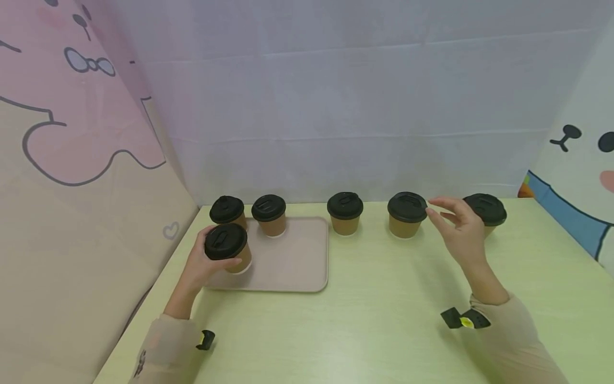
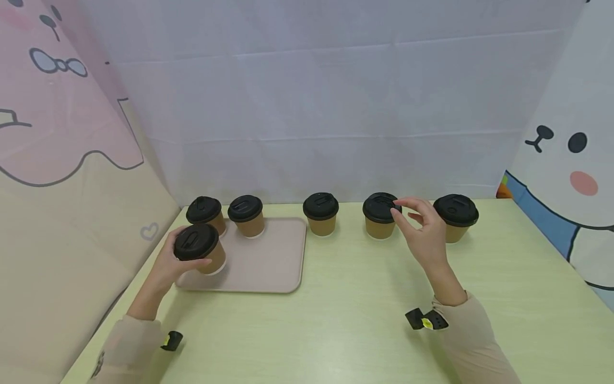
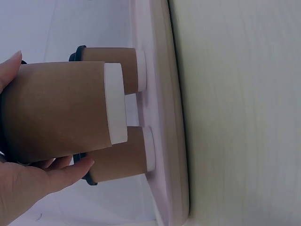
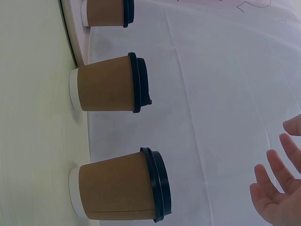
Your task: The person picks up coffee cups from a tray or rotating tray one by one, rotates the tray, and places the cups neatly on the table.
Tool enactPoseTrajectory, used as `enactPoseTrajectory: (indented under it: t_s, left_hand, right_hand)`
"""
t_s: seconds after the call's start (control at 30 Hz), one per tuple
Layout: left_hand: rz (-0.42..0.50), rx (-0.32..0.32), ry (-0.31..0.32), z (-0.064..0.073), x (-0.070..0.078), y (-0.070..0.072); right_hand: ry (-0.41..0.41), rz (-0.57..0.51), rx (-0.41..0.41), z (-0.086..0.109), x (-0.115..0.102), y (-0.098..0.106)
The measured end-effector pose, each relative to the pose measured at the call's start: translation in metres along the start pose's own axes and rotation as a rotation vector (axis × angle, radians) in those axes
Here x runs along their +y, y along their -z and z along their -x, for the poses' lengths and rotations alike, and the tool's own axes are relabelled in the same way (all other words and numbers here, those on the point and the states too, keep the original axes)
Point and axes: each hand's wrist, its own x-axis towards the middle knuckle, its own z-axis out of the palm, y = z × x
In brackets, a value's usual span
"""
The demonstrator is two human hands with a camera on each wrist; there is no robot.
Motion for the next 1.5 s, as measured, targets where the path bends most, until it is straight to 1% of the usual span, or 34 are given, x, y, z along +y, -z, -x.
enactPoseTrajectory:
  t_s: [0.13,0.2,0.4,0.53,0.77,0.83,0.93,1.0,1.07,1.13,1.17,1.23,1.5]
  left_hand:
    - [-0.003,-0.011,-0.001,-0.004,0.005,-0.004]
    - [0.009,-0.021,-0.003,-0.007,0.008,-0.008]
    - [0.06,-0.052,-0.043,-0.014,0.016,-0.019]
    - [0.062,-0.063,-0.065,-0.019,0.021,-0.026]
    - [0.051,-0.072,-0.067,-0.023,0.03,-0.039]
    - [0.041,-0.082,-0.059,-0.024,0.032,-0.041]
    - [-0.03,-0.089,-0.044,-0.024,0.033,-0.044]
    - [-0.053,-0.085,-0.044,-0.023,0.034,-0.047]
    - [-0.036,-0.083,-0.048,-0.023,0.036,-0.05]
    - [0.013,-0.082,-0.053,-0.024,0.037,-0.055]
    - [0.053,-0.088,-0.058,-0.024,0.038,-0.058]
    - [0.092,-0.097,-0.062,-0.024,0.038,-0.062]
    - [0.115,-0.13,-0.106,-0.027,0.038,-0.078]
  right_hand:
    - [-0.006,-0.002,0.001,0.0,0.0,0.001]
    - [-0.009,-0.001,0.0,0.0,0.0,0.001]
    - [-0.011,0.002,0.003,0.0,-0.001,0.002]
    - [-0.006,-0.001,0.004,-0.001,0.0,0.003]
    - [0.002,-0.008,0.009,-0.001,0.001,0.004]
    - [-0.001,-0.006,0.01,-0.001,-0.001,0.004]
    - [-0.008,0.003,0.011,-0.001,-0.002,0.005]
    - [-0.012,0.015,0.011,0.0,-0.002,0.005]
    - [-0.014,0.026,0.01,0.0,-0.003,0.005]
    - [-0.013,0.033,0.01,-0.001,-0.003,0.006]
    - [-0.013,0.035,0.009,-0.001,-0.003,0.006]
    - [-0.012,0.036,0.01,-0.001,-0.003,0.006]
    - [-0.007,0.013,0.017,-0.001,-0.001,0.006]
